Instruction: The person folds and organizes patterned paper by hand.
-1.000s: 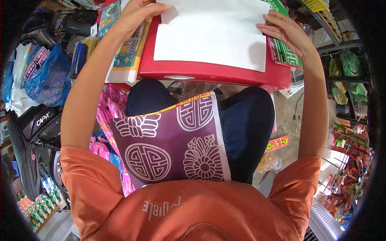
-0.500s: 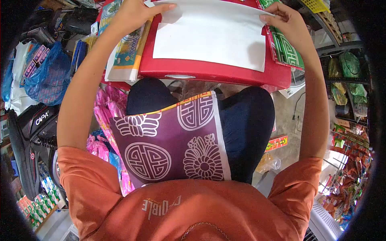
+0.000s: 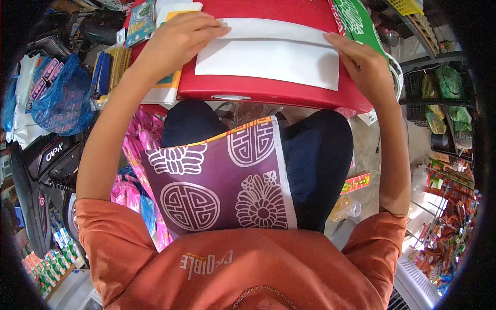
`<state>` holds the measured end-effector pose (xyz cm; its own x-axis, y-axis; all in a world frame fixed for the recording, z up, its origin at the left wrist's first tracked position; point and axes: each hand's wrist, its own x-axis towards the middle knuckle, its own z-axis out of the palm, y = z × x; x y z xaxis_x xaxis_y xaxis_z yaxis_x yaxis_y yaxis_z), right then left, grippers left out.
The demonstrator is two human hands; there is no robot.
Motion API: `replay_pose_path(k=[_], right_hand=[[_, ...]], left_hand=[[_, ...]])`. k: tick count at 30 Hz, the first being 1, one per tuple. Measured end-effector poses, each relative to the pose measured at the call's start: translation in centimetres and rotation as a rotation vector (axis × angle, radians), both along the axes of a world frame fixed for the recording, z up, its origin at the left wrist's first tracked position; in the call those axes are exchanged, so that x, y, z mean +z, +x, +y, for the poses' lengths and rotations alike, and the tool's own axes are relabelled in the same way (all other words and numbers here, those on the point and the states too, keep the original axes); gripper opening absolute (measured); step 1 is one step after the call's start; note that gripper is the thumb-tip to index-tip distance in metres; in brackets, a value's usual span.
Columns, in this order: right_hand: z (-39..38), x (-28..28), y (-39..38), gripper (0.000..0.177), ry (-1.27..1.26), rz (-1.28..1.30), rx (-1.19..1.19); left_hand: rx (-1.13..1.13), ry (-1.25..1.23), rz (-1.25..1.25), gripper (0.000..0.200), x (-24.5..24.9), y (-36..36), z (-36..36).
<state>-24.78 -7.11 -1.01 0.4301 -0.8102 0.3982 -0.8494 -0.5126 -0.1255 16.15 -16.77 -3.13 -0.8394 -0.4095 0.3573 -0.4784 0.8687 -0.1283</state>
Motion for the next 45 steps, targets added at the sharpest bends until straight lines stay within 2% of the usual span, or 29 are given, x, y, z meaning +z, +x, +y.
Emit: replay_pose_path(k=[6,13,22,27,34,36,40,45], right_hand=[[1.2,-1.5,0.7,0.044,-0.064,0.222,-0.028],[1.3,-2.0,0.8,0.041,-0.159,0.207,0.039],[1.7,-1.9,0.8,0.037,-0.185,0.233,0.053],[1.7,-2.5,0.4,0.033,-0.198,0.204,0.059],[2.8,-1.7,1.2,0.033,-0.149,0.228,0.021],[3.5,-1.4,1.6,0.035,-0.106,0.275,-0.035],[3.8,-1.3,2.0,0.031,-0.118,0.22,0.001],[4.7,-1.3,2.0,0.031,-0.046,0.175,0.001]], left_hand=[[0.037,0.048,-0.05,0.046,-1.6,0.1,0.7],[0.006,0.087,-0.024,0.047,-0.8,-1.0,2.0],[0.112,0.217,-0.009,0.045,-1.1,-2.3,5.0],[0.153,0.171,-0.018,0.045,-1.4,-2.8,5.7],[0.105,0.198,-0.052,0.06,-0.9,-3.5,6.7],[0.102,0.207,-0.048,0.058,-1.2,-3.4,6.6],[0.139,0.279,0.0,0.053,-0.8,-3.9,7.7],[0.176,0.317,-0.026,0.063,0.1,-4.7,9.1]])
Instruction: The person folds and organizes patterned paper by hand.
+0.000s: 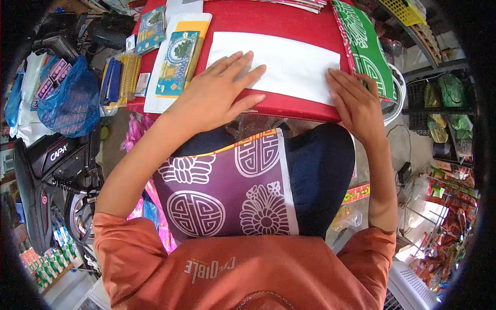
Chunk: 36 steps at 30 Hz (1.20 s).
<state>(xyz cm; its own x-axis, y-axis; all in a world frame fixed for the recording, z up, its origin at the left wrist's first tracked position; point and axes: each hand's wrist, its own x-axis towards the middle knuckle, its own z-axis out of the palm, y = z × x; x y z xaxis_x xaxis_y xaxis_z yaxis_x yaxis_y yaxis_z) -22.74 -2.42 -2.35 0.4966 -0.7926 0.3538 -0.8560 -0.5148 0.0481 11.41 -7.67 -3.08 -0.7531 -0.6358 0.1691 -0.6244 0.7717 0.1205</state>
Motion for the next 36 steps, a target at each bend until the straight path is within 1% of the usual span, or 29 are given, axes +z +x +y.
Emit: replay_pose_path(k=[5,11,20,26,36], right_hand=[[0.5,0.0,0.2,0.031,0.037,-0.04,-0.019],[0.9,-0.3,0.6,0.032,0.029,-0.054,-0.037],[1.3,-0.2,0.7,0.034,0.039,-0.062,-0.037],[1.4,-0.3,0.8,0.035,0.063,-0.071,-0.035],[1.5,0.0,0.7,0.037,0.085,-0.053,-0.016]], left_hand=[[0.003,-0.026,-0.012,0.066,-0.7,-0.2,0.4],[0.031,0.007,0.008,0.068,-1.2,-0.2,0.5],[0.066,0.016,-0.042,0.077,-1.3,-0.4,0.6],[0.009,0.037,0.032,0.082,-1.4,-0.4,0.4],[0.003,-0.007,0.025,0.083,-1.4,-0.5,0.3]])
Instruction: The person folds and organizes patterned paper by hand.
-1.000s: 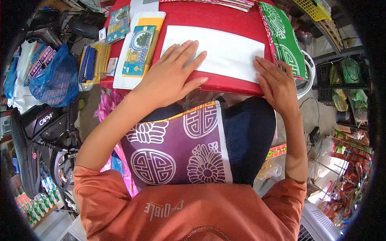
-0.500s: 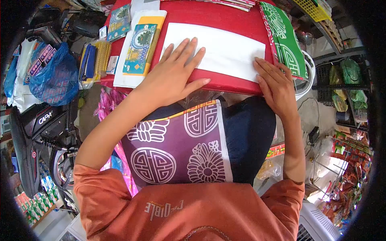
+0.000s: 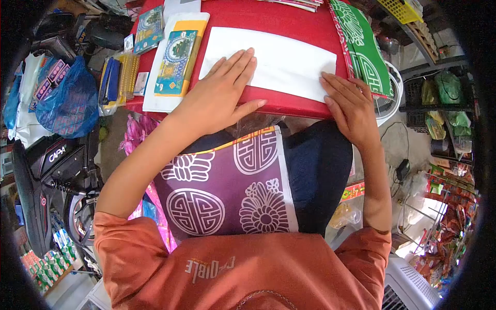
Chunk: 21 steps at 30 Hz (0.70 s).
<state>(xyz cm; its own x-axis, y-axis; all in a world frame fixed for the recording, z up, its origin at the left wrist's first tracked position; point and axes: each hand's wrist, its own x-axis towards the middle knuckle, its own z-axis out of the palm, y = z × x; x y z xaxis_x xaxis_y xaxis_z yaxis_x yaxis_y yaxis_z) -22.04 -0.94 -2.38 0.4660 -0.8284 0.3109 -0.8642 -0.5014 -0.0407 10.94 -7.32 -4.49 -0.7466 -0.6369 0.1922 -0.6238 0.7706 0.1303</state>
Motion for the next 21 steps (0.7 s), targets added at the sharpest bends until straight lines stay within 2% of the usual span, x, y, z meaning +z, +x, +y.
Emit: replay_pose_path(k=[8,12,21], right_hand=[[-0.1,-0.3,0.0,0.037,-0.008,-0.028,-0.008],[-0.1,-0.2,0.1,0.037,-0.004,-0.059,-0.004],[-1.4,1.1,1.8,0.039,0.021,-0.077,-0.024]], left_hand=[[0.028,-0.05,-0.044,0.078,0.1,-0.7,0.3],[-0.071,-0.042,0.044,0.076,0.0,-3.4,0.7],[-0.071,0.021,0.174,0.078,-1.1,-4.8,1.2]])
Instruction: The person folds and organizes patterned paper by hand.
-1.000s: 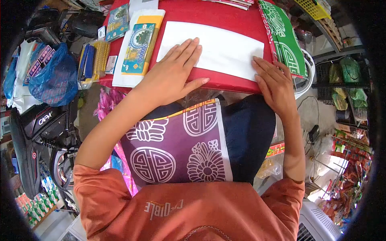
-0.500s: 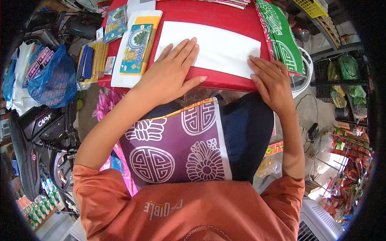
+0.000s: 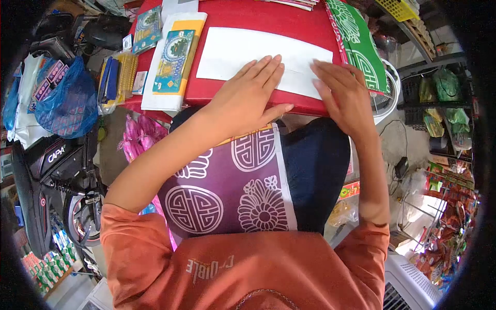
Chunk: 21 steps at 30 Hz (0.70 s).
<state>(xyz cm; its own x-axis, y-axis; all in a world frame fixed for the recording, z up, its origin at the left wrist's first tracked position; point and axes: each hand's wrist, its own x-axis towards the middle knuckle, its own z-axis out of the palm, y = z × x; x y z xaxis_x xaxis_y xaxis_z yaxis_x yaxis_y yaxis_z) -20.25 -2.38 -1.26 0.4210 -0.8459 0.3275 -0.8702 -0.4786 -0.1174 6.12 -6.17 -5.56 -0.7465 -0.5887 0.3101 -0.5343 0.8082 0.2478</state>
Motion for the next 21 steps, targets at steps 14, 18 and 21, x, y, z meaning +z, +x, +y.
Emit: replay_pose_path(k=[14,18,21], right_hand=[[-5.9,-3.5,7.6,0.068,0.105,-0.005,-0.073],[-6.3,-4.1,7.4,0.067,0.085,0.037,-0.085],[-6.4,-4.2,7.5,0.065,0.105,-0.008,-0.082]], left_hand=[[-0.045,0.041,0.118,0.091,0.2,0.3,-0.1],[-0.049,0.01,0.154,0.087,-0.1,0.2,-0.1],[-0.077,0.099,0.113,0.066,0.3,0.6,-1.1]])
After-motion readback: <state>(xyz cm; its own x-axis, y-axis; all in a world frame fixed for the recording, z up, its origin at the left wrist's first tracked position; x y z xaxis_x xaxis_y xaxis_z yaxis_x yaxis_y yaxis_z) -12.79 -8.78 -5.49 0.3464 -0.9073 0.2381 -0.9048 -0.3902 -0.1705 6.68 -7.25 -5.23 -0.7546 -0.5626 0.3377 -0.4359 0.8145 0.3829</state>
